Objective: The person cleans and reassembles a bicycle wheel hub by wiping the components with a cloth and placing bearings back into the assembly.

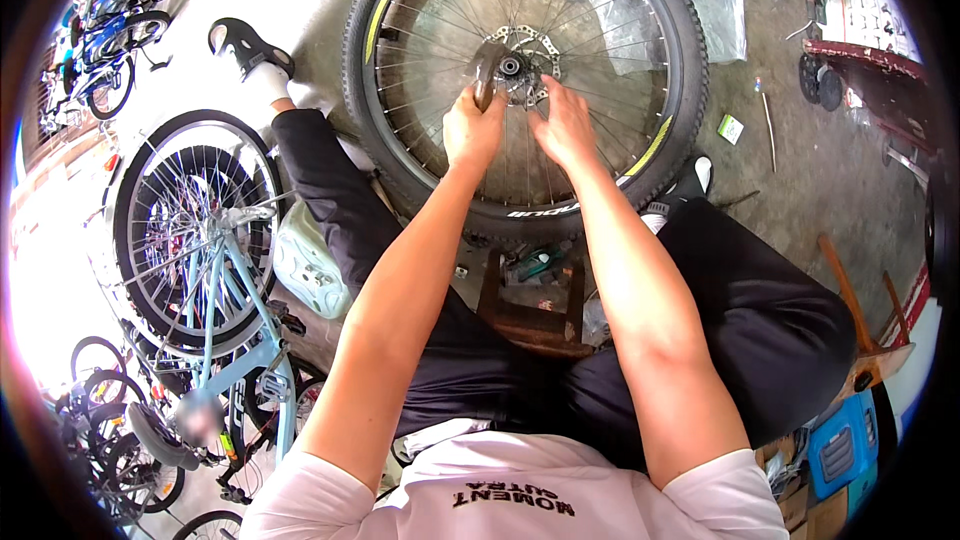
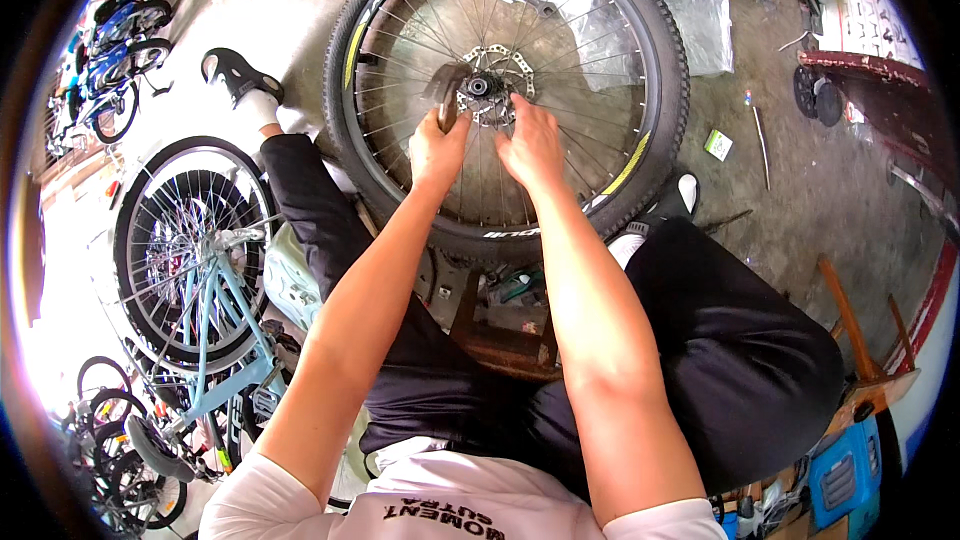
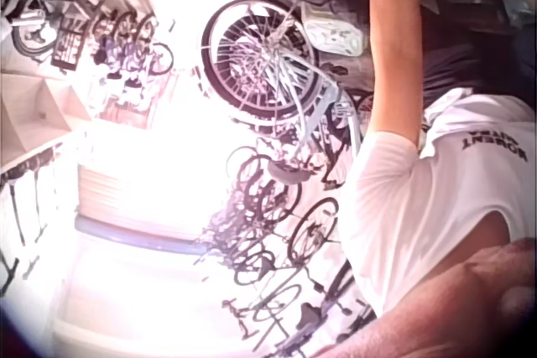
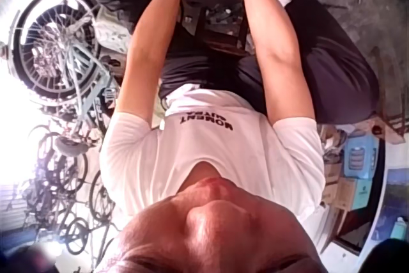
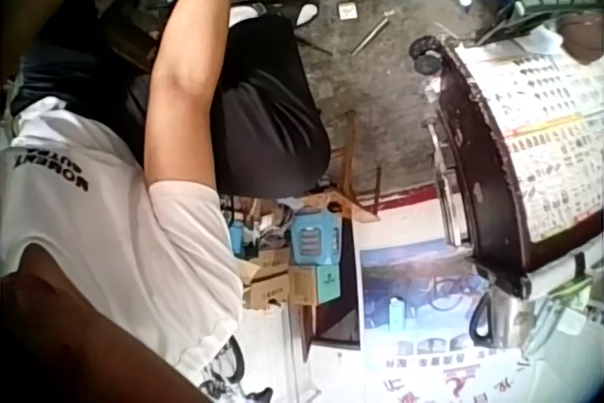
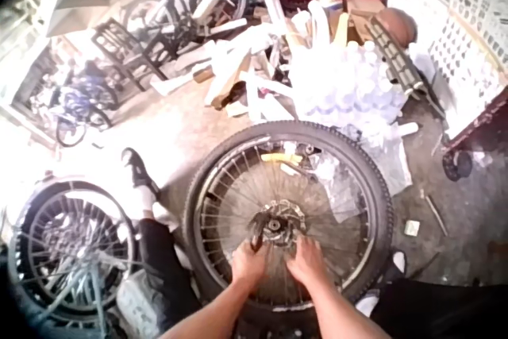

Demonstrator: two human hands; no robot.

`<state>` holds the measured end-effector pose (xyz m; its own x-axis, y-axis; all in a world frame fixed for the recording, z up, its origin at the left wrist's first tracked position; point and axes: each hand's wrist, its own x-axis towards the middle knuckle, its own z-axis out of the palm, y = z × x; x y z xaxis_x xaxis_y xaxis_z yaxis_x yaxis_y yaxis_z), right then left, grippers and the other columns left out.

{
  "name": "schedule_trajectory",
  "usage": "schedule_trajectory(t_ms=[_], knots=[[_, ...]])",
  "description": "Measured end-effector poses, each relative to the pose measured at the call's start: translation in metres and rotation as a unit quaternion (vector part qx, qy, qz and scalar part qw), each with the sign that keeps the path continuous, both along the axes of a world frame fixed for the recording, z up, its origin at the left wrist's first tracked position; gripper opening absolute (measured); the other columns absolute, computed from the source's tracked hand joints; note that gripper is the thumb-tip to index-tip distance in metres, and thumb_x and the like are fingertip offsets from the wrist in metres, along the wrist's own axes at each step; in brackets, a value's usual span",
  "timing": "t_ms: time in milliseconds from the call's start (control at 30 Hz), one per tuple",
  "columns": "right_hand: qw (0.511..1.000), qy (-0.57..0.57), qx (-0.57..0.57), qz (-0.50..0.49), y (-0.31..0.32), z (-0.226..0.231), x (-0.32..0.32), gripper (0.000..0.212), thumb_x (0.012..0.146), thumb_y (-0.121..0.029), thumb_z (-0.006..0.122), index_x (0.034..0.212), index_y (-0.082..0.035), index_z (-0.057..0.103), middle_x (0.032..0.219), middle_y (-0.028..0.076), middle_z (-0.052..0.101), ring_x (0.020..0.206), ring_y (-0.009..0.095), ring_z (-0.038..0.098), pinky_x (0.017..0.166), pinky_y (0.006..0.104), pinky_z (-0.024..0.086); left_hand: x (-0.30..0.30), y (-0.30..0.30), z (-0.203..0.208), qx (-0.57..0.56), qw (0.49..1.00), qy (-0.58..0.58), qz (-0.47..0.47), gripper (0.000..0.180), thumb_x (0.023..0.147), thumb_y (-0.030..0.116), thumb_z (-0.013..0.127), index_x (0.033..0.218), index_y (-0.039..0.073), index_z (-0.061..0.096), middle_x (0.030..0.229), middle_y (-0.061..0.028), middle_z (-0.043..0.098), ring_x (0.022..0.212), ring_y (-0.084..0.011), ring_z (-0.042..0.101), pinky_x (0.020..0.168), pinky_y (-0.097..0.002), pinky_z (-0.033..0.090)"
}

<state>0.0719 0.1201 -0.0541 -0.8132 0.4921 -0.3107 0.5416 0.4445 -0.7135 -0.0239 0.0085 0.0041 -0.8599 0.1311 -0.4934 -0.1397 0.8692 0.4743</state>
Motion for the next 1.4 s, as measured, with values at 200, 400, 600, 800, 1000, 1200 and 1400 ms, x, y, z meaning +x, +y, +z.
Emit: schedule_trajectory(t_ms=[200,400,600,800,1000,1200,1400], knots=[[1.000,-0.008,0.006,0.004,0.001,0.004,-0.003,0.065,0.082,-0.021,0.068,0.141,-0.004,0.046,0.133,0.020,0.057,0.126,0.038,0.049,0.109,0.0440,0.038,-0.004,-0.006,-0.006,-0.026,1.000,-0.008,0.005,0.044,0.084,0.042,0.068,0.098,0.000,0.067,0.094,-0.0250,0.070,0.094,-0.0436,0.067,0.085,-0.0461,0.050],[1.000,-0.011,-0.003,0.003,0.000,0.000,0.002,0.065,0.082,-0.020,0.068,0.141,-0.006,0.046,0.133,0.019,0.057,0.128,0.037,0.047,0.109,0.0445,0.038,0.002,-0.014,-0.019,0.078,0.996,0.012,0.049,0.045,0.082,0.043,0.071,0.089,-0.002,0.065,0.084,-0.0254,0.068,0.085,-0.0456,0.065,0.079,-0.0467,0.050],[1.000,-0.026,-0.004,0.005,-0.001,0.007,-0.003,0.067,0.081,-0.021,0.070,0.142,-0.006,0.045,0.132,0.018,0.057,0.127,0.039,0.048,0.108,0.0451,0.039,0.004,-0.017,-0.023,0.033,0.998,-0.036,0.029,0.045,0.083,0.042,0.071,0.089,-0.002,0.066,0.082,-0.0252,0.068,0.085,-0.0441,0.066,0.079,-0.0463,0.051],[1.000,-0.012,0.004,0.004,0.001,0.000,0.003,0.067,0.081,-0.021,0.070,0.142,-0.007,0.045,0.134,0.018,0.057,0.128,0.038,0.047,0.109,0.0447,0.039,0.007,-0.006,-0.003,0.067,0.997,0.015,0.033,0.046,0.083,0.043,0.071,0.088,-0.003,0.065,0.085,-0.0261,0.069,0.086,-0.0450,0.066,0.080,-0.0468,0.050],[0.998,-0.056,-0.022,0.001,0.000,0.017,-0.006,0.067,0.082,-0.021,0.068,0.143,-0.007,0.044,0.136,0.017,0.056,0.129,0.037,0.047,0.110,0.0443,0.038,0.011,-0.021,-0.022,0.028,0.999,-0.010,0.036,0.044,0.083,0.040,0.072,0.088,-0.003,0.065,0.085,-0.0258,0.069,0.084,-0.0448,0.066,0.078,-0.0466,0.051],[1.000,-0.030,-0.007,0.006,0.003,0.005,0.001,0.068,0.082,-0.022,0.068,0.144,-0.008,0.043,0.137,0.017,0.056,0.130,0.037,0.047,0.111,0.0443,0.038,0.016,-0.015,-0.007,0.084,0.996,0.013,0.040,0.044,0.083,0.041,0.071,0.086,-0.003,0.063,0.081,-0.0256,0.068,0.080,-0.0449,0.066,0.076,-0.0471,0.051],[0.999,-0.047,-0.011,0.007,0.001,0.007,-0.003,0.066,0.084,-0.023,0.068,0.144,-0.010,0.043,0.137,0.016,0.055,0.128,0.036,0.047,0.110,0.0442,0.039,0.022,-0.020,-0.014,0.032,0.999,0.034,0.002,0.045,0.084,0.041,0.071,0.084,-0.003,0.062,0.079,-0.0258,0.067,0.079,-0.0454,0.065,0.074,-0.0468,0.051]])
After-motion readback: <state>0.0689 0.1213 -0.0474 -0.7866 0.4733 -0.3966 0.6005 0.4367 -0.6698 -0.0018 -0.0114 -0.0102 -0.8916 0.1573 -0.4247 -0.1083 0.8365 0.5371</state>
